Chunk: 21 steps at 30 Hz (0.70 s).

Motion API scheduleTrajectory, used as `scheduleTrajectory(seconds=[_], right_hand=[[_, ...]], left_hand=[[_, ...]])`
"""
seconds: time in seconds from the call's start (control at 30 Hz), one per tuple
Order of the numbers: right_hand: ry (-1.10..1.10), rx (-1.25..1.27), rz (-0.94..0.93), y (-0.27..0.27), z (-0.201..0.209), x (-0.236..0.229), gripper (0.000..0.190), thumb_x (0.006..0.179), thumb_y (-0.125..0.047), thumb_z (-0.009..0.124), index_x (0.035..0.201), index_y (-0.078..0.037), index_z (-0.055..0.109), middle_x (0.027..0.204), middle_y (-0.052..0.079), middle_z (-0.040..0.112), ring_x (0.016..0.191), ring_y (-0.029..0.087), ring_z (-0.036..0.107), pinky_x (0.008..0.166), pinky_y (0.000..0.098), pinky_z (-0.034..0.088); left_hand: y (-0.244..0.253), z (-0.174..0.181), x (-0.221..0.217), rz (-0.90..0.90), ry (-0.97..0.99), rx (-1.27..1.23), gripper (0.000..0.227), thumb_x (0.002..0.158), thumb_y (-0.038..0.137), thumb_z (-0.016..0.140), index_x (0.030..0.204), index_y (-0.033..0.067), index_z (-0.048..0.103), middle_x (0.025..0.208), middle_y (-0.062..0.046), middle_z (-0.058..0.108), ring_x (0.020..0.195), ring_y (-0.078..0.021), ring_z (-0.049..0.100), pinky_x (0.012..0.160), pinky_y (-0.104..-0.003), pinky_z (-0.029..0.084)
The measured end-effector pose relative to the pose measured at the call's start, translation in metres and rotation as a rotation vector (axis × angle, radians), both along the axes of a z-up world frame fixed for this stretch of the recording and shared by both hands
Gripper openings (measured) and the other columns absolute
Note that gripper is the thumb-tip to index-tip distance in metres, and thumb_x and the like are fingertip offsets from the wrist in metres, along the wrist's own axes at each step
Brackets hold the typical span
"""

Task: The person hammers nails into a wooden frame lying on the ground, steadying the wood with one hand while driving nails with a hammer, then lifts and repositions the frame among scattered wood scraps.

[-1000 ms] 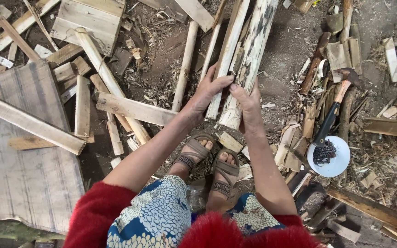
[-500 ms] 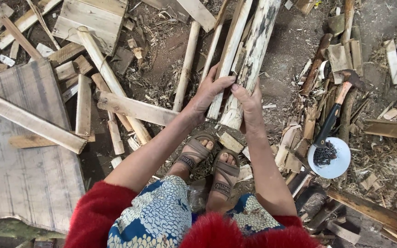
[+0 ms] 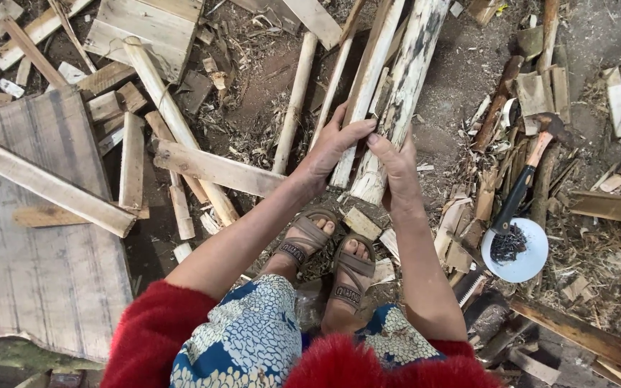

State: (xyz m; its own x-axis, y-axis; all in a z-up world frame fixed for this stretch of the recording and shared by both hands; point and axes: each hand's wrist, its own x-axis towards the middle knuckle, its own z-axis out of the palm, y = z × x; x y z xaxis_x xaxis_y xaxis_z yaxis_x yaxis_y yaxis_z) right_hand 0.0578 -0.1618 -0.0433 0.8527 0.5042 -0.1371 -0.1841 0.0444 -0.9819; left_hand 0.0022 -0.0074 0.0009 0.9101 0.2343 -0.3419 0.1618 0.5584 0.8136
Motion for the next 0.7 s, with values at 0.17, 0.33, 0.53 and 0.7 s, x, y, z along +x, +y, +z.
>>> scheduleTrajectory(seconds=[0.17, 0.33, 0.53, 0.7], right_hand=[[-0.054, -0.244, 0.011, 0.009, 0.036, -0.008, 0.084, 0.085, -0.05, 0.06, 0.144, -0.005, 0.019, 0.142, 0.024, 0.034, 0.13, 0.039, 0.036, 0.109, 0.0605, 0.023], [-0.21, -0.438, 0.046, 0.016, 0.064, -0.004, 0.089, 0.089, -0.064, 0.042, 0.142, 0.003, 0.017, 0.14, 0.032, 0.029, 0.131, 0.047, 0.03, 0.107, 0.0662, 0.02], [-0.291, -0.468, 0.096, 0.033, 0.09, -0.008, 0.074, 0.092, -0.055, 0.039, 0.137, 0.002, 0.026, 0.131, 0.034, 0.039, 0.124, 0.049, 0.039, 0.101, 0.0689, 0.027], [-0.317, -0.443, 0.09, 0.039, 0.082, -0.009, 0.065, 0.093, -0.05, 0.042, 0.13, 0.003, 0.032, 0.12, 0.033, 0.047, 0.117, 0.049, 0.046, 0.096, 0.0677, 0.033]], left_hand=[[-0.002, 0.008, 0.002, 0.003, 0.007, -0.027, 0.098, 0.071, 0.044, 0.072, 0.146, 0.0057, 0.023, 0.14, -0.036, 0.027, 0.128, -0.0444, 0.036, 0.106, -0.048, 0.035], [-0.002, 0.017, -0.004, -0.012, 0.013, 0.008, 0.099, 0.071, 0.048, 0.072, 0.146, 0.004, 0.023, 0.141, -0.035, 0.026, 0.129, -0.0447, 0.034, 0.107, -0.048, 0.032], [0.004, 0.018, -0.003, -0.028, 0.006, 0.028, 0.099, 0.07, 0.049, 0.072, 0.145, 0.0044, 0.024, 0.14, -0.037, 0.027, 0.129, -0.0481, 0.034, 0.108, -0.05, 0.03], [0.01, 0.011, -0.006, -0.029, -0.016, 0.076, 0.096, 0.072, 0.048, 0.072, 0.145, 0.0062, 0.025, 0.139, -0.037, 0.028, 0.128, -0.0485, 0.035, 0.107, -0.052, 0.03]])
